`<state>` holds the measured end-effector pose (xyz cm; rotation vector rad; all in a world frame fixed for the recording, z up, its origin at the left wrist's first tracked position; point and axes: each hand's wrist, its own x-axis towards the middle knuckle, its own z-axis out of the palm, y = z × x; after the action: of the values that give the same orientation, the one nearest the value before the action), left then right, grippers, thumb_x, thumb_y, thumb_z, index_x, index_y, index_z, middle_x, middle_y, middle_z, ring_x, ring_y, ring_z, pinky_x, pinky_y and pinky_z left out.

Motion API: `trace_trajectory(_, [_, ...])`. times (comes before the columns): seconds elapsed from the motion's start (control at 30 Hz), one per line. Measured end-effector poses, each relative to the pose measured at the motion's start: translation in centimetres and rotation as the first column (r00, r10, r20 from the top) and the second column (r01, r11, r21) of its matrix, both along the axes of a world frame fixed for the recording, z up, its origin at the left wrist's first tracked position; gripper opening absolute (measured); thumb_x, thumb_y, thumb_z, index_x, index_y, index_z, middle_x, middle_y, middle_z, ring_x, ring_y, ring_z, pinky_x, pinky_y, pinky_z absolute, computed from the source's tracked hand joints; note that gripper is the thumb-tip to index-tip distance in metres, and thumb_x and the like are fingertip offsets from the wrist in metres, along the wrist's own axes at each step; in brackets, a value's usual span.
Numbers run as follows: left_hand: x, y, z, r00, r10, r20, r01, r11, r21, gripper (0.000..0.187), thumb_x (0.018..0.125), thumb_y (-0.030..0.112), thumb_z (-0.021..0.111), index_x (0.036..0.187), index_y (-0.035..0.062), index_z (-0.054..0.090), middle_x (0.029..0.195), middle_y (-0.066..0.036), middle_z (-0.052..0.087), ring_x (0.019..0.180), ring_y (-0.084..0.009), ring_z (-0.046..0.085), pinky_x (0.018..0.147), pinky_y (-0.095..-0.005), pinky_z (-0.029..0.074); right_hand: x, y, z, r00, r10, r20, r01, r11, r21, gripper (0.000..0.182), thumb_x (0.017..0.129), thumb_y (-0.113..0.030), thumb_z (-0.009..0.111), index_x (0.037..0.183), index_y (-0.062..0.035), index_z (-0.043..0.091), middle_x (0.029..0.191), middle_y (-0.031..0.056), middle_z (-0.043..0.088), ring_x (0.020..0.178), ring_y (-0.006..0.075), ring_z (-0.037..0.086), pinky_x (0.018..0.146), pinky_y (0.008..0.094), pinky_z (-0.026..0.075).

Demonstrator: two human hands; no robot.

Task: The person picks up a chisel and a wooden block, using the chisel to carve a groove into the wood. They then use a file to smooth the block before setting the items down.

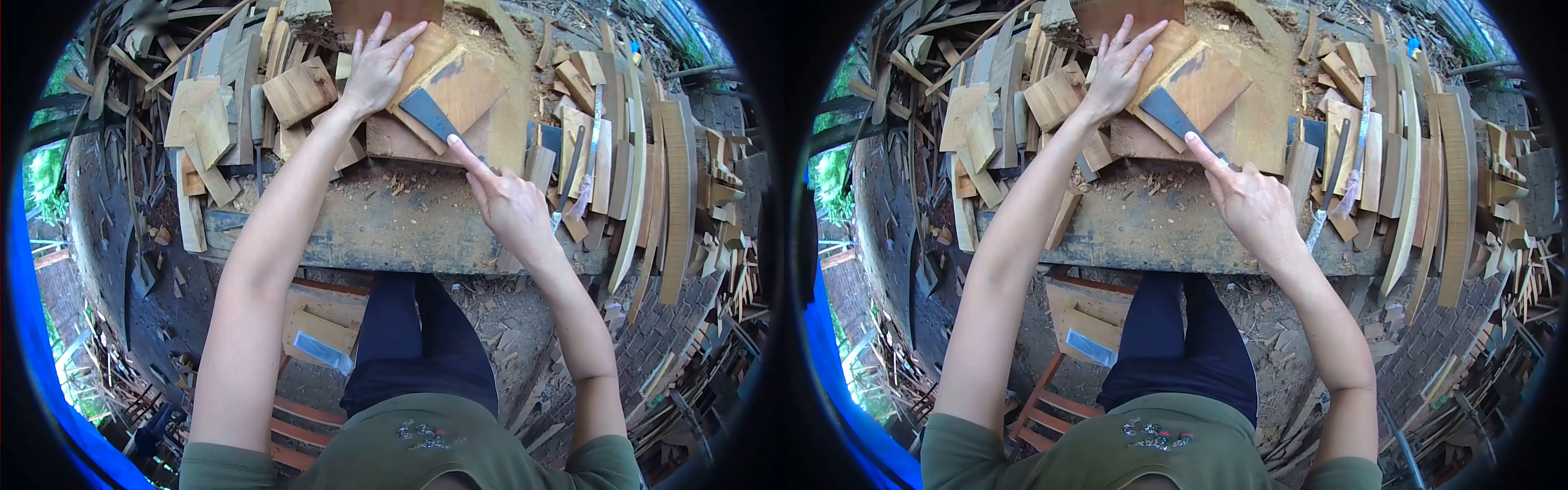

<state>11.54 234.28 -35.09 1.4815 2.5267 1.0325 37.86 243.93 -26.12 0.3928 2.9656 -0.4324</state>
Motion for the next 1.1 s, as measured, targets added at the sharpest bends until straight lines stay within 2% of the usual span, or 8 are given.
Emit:
trace_trajectory(0.23, [0.6, 0.2, 2.5, 0.960, 0.017, -0.280, -0.078, 0.975, -0.206, 0.062, 0.098, 0.055, 0.045, 0.149, 0.0191, 0.040, 0.134, -0.012, 0.052, 0.138, -0.0266, 0.032, 0.118, -0.0527, 0.010, 2.0, 2.4, 3.7, 0.989, -0.099, 0.107, 0.115, 0.982, -0.151, 0.067, 0.093, -0.033, 0.063, 0.152, -0.0345, 0.032, 0.086, 0.0170, 0.063, 0.073, 0.0357, 0.068, 0.064, 0.0478, 0.055])
trace_trajectory(0.4, [-0.6, 3.8, 5.8, 0.998, -0.059, 0.002, 0.055, 0.918, -0.392, 0.071, 0.082, 0.051, 0.069, 0.136, 0.0098, 0.048, 0.126, -0.015, 0.055, 0.116, -0.0327, 0.057, 0.093, -0.0452, 0.051, 2.3, 5.2, 10.1, 0.976, -0.111, 0.187, 0.104, 0.994, 0.045, 0.056, 0.082, -0.025, 0.073, 0.134, -0.0219, 0.054, 0.086, 0.0131, 0.064, 0.078, 0.0315, 0.068, 0.071, 0.0431, 0.055])
trace_trajectory(0.63, [-3.4, 7.2, 9.0, 0.957, -0.269, 0.111, 0.272, 0.692, -0.668, 0.060, 0.072, 0.046, 0.074, 0.119, 0.0095, 0.065, 0.115, -0.017, 0.065, 0.111, -0.0334, 0.062, 0.094, -0.0448, 0.050, -1.0, 7.7, 15.7, 0.939, -0.332, -0.092, 0.295, 0.912, -0.285, 0.030, 0.079, -0.020, 0.078, 0.101, -0.0033, 0.067, 0.084, 0.0129, 0.065, 0.076, 0.0258, 0.067, 0.071, 0.0361, 0.052])
trace_trajectory(0.7, [-3.6, 6.6, 8.6, 0.960, -0.245, 0.139, 0.280, 0.782, -0.556, 0.057, 0.069, 0.041, 0.076, 0.114, 0.0069, 0.068, 0.111, -0.020, 0.066, 0.108, -0.0353, 0.063, 0.093, -0.0441, 0.051, -2.4, 7.0, 15.7, 0.830, -0.486, -0.273, 0.353, 0.837, -0.418, 0.028, 0.079, -0.018, 0.079, 0.098, -0.0033, 0.065, 0.085, 0.0082, 0.064, 0.076, 0.0194, 0.065, 0.069, 0.0314, 0.051])
trace_trajectory(0.77, [-3.8, 6.2, 8.8, 0.963, -0.194, 0.190, 0.265, 0.818, -0.510, 0.055, 0.068, 0.037, 0.076, 0.112, 0.0058, 0.068, 0.110, -0.020, 0.066, 0.107, -0.0364, 0.063, 0.093, -0.0449, 0.051, -3.2, 5.8, 14.8, 0.778, -0.571, -0.262, 0.353, 0.742, -0.569, 0.027, 0.082, -0.015, 0.079, 0.101, -0.0052, 0.062, 0.089, 0.0000, 0.055, 0.078, 0.0078, 0.057, 0.068, 0.0224, 0.047])
trace_trajectory(0.83, [-4.1, 5.7, 9.0, 0.961, -0.200, 0.193, 0.272, 0.816, -0.511, 0.057, 0.068, 0.036, 0.077, 0.115, 0.0059, 0.066, 0.107, -0.020, 0.066, 0.105, -0.0369, 0.062, 0.093, -0.0445, 0.050, -3.8, 4.4, 13.4, 0.662, -0.723, -0.198, 0.197, 0.422, -0.885, 0.026, 0.084, -0.013, 0.077, 0.104, -0.0056, 0.061, 0.097, 0.0013, 0.053, 0.079, 0.0087, 0.057, 0.067, 0.0217, 0.048])
trace_trajectory(0.93, [-3.8, 4.5, 10.2, 0.974, -0.101, 0.201, 0.185, 0.868, -0.461, 0.063, 0.069, 0.035, 0.078, 0.123, 0.0094, 0.059, 0.103, -0.019, 0.062, 0.104, -0.0334, 0.060, 0.093, -0.0415, 0.048, -3.7, 3.7, 11.8, 0.547, -0.812, -0.202, 0.160, 0.339, -0.927, 0.025, 0.086, -0.011, 0.074, 0.106, -0.0052, 0.060, 0.104, 0.0033, 0.051, 0.077, 0.0093, 0.058, 0.061, 0.0208, 0.048])
trace_trajectory(1.1, [-5.5, 0.4, 12.4, 0.901, -0.022, 0.433, 0.187, 0.920, -0.343, 0.059, 0.070, 0.033, 0.079, 0.120, 0.0071, 0.063, 0.107, -0.011, 0.051, 0.099, -0.0264, 0.058, 0.090, -0.0389, 0.048, -0.3, 5.7, 15.7, 0.399, -0.790, -0.465, 0.096, 0.540, -0.836, 0.024, 0.090, -0.016, 0.065, 0.106, -0.0004, 0.057, 0.105, 0.0060, 0.050, 0.066, 0.0096, 0.058, 0.045, 0.0208, 0.044])
